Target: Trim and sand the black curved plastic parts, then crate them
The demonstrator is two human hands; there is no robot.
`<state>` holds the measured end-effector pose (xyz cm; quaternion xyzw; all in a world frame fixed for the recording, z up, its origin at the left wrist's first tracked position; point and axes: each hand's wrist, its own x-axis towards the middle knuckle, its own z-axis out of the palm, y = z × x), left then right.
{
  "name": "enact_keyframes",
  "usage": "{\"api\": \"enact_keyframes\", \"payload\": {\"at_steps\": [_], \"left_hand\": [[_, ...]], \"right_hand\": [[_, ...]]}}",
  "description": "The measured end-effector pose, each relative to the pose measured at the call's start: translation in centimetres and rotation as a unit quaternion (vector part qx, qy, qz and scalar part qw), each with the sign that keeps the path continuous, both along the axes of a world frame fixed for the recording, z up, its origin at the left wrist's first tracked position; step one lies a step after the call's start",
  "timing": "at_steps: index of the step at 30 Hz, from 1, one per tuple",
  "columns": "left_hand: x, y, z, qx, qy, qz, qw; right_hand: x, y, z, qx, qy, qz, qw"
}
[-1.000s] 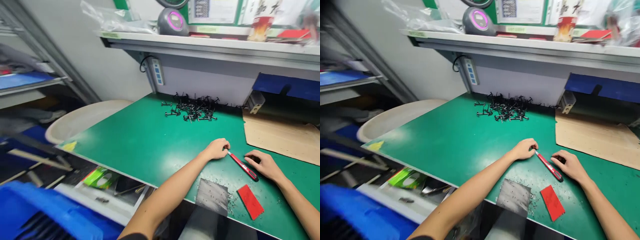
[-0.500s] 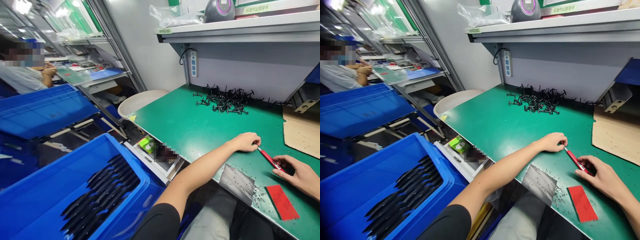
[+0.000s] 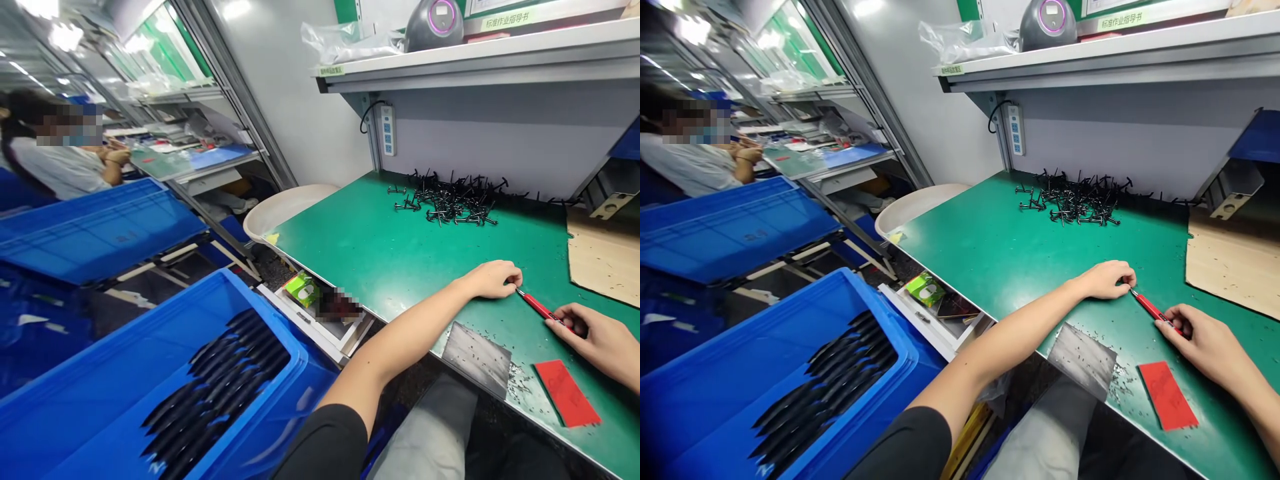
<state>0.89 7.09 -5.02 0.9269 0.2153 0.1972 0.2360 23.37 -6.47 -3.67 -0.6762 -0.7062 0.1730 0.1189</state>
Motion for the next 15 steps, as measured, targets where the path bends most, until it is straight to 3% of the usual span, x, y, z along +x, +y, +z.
{"api": "enact_keyframes", "payload": {"at_steps": [15], "left_hand": [[-0.32, -0.68, 0.53, 0.039, 0.043, 0.030, 0.998]], "right_hand": [[-0.01, 0.53, -0.30, 0.108, 0.063, 0.003, 0.992]]}}
